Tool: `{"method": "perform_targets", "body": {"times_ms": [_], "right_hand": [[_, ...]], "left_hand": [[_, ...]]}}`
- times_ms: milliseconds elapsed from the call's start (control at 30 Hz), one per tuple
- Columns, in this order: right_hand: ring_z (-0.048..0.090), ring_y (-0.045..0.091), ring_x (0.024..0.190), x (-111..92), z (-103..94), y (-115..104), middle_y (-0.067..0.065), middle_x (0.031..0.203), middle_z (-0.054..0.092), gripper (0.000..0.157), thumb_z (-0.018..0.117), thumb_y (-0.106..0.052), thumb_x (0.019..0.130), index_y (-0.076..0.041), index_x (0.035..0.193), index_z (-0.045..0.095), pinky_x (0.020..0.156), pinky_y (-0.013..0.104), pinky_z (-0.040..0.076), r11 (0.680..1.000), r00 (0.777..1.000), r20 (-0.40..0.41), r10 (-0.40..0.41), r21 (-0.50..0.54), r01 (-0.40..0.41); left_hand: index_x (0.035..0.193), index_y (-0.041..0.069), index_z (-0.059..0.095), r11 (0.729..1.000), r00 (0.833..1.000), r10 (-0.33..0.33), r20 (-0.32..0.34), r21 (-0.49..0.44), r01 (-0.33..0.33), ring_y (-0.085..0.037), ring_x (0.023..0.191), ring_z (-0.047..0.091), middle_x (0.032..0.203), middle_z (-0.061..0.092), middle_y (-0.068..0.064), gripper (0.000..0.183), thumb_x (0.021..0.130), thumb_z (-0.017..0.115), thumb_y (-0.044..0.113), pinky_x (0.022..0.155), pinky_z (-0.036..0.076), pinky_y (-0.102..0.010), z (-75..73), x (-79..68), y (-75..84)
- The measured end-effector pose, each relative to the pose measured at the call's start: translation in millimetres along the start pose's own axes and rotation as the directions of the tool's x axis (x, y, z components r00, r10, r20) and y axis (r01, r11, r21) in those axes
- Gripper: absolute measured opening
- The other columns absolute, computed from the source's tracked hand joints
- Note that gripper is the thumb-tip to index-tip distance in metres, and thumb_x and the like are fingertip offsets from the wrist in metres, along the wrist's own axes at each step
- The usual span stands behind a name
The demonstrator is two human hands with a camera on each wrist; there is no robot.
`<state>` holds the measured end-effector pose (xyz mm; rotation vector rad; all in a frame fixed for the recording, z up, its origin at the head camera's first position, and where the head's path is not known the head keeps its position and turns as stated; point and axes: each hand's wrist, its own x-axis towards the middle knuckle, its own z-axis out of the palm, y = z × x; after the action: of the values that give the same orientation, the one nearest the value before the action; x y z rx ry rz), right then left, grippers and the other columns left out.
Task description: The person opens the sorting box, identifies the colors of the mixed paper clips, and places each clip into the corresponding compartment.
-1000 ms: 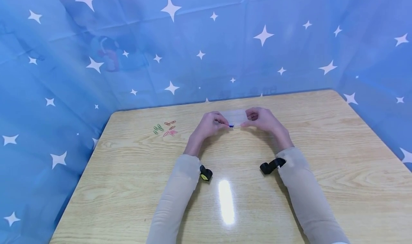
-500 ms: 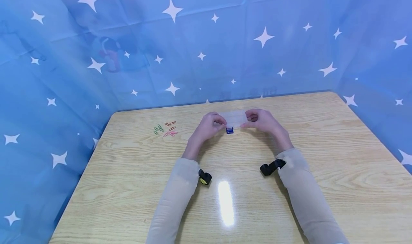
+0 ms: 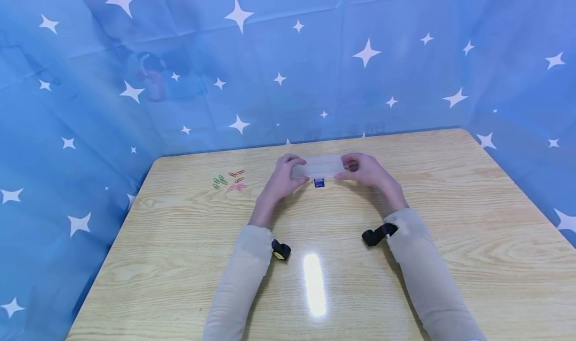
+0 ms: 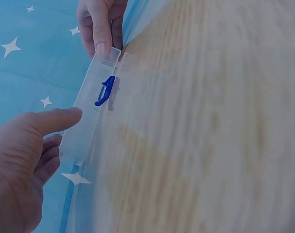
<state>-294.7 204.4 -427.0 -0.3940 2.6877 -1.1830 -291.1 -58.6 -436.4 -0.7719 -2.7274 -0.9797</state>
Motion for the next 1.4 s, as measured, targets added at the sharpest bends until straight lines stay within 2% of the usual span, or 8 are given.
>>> {"method": "perform_targets", "body": {"times_ms": [367,800,1067,1400], "right_hand": [[0.05,0.027,0.109,-0.7,-0.5,0.0,0.013,0.119,0.053,0.074,0.075,-0.036,0.074,-0.002,0.132,0.043,0.095,0.04,0.039,1.0,1.0,0.02,-0.007,0.013,0.006],[0.048,0.029,0.113,-1.6,-1.2,3.4,0.015,0.123,0.051,0.075,0.074,-0.036,0.075,-0.002,0.134,0.042,0.097,0.042,0.037,0.999,0.999,0.023,-0.035,-0.013,0.036],[0.047,0.028,0.114,-1.1,-1.6,5.3,0.014,0.124,0.05,0.076,0.074,-0.035,0.075,-0.003,0.135,0.04,0.098,0.041,0.037,1.0,0.999,0.035,-0.025,0.0,0.025],[0.047,0.028,0.114,-1.2,-2.6,6.9,0.014,0.123,0.051,0.081,0.075,-0.035,0.075,-0.002,0.138,0.036,0.098,0.041,0.037,1.0,0.999,0.038,-0.01,0.008,0.009]], "left_hand": [[0.131,0.002,0.045,0.998,0.997,-0.064,0.034,-0.016,0.065,-0.026,0.125,0.032,0.134,0.037,-0.012,0.062,0.081,0.07,0.029,0.102,0.032,-0.036,-4.9,-6.0,-6.9],[0.136,0.002,0.039,0.995,0.992,-0.101,0.074,0.03,0.099,-0.025,0.124,0.037,0.135,0.04,-0.012,0.07,0.081,0.069,0.034,0.103,0.031,-0.033,-8.4,-7.6,-13.1],[0.136,0.003,0.041,0.991,0.986,-0.132,0.1,-0.021,0.134,-0.025,0.119,0.043,0.136,0.04,-0.012,0.072,0.081,0.065,0.043,0.1,0.035,-0.034,-13.5,-6.9,-12.6],[0.134,0.003,0.044,0.984,0.987,-0.136,0.082,-0.106,0.145,-0.023,0.117,0.046,0.134,0.043,-0.011,0.067,0.086,0.056,0.049,0.098,0.038,-0.036,-17.0,-5.6,-13.2]]}}
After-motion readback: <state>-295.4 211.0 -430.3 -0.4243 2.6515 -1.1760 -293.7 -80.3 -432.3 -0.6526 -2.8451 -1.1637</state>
